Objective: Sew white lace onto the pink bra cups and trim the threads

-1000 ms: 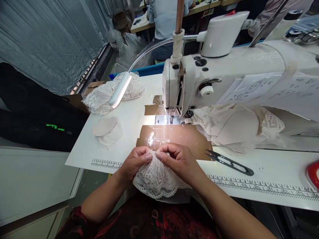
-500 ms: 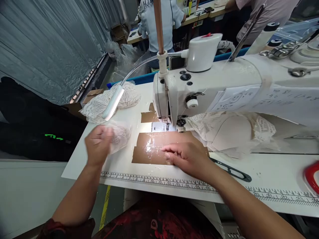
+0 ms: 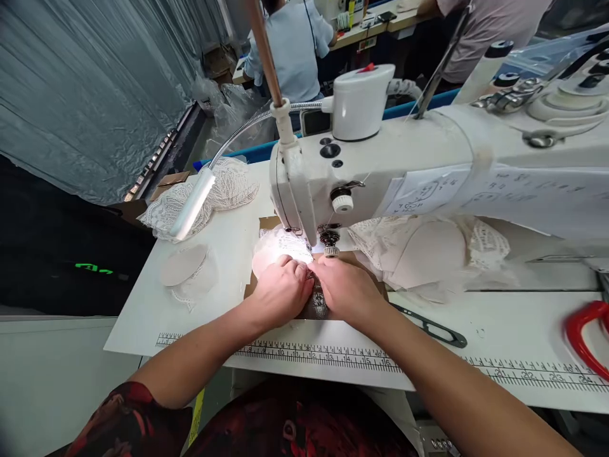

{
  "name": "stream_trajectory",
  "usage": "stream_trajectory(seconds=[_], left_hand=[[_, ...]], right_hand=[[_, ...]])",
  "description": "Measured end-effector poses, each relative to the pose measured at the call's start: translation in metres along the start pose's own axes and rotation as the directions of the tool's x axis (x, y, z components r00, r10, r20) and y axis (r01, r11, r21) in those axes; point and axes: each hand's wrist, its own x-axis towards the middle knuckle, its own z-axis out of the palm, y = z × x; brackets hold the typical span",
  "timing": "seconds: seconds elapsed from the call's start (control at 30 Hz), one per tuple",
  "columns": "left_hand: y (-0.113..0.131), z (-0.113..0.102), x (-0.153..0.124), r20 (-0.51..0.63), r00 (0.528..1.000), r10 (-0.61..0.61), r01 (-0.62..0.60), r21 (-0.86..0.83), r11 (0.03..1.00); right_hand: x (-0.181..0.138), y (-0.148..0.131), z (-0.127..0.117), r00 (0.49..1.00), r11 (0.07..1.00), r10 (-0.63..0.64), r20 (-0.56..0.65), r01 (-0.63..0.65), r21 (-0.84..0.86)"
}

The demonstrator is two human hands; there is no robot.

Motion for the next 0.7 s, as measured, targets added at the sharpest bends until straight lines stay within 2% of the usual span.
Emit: stream_trajectory(seconds=[0.1,0.17,0.33,0.43,0.7], left_hand=[[-0.015,-0.008,-0.005,-0.063,0.998,-0.018,0.005,-0.209,0.978],[-0.024,-0.006,-0.007,-0.098,0.995,-0.005,-0.023,-0.287,0.958],[-0.032,0.013,-0.004,-0.176,0.984,0.024,-0.075,-0.288,0.955],[-0.035,0.02,0.002,-0.178,0.984,0.026,-0.082,-0.31,0.947],[-0.047,0.014,0.016,-0.169,0.985,0.039,-0.093,-0.325,0.941]], right_hand=[[-0.002,-0.003,0.009,0.999,0.981,-0.027,-0.026,0.022,-0.191],[-0.004,-0.004,0.013,0.996,0.957,-0.062,-0.058,0.043,-0.287],[-0.005,-0.003,0.017,0.989,0.919,-0.114,-0.095,0.069,-0.388],[-0.001,-0.004,0.016,0.99,0.914,-0.087,-0.108,0.036,-0.405],[0.011,-0.006,0.012,0.996,0.912,0.037,-0.087,-0.069,-0.403]])
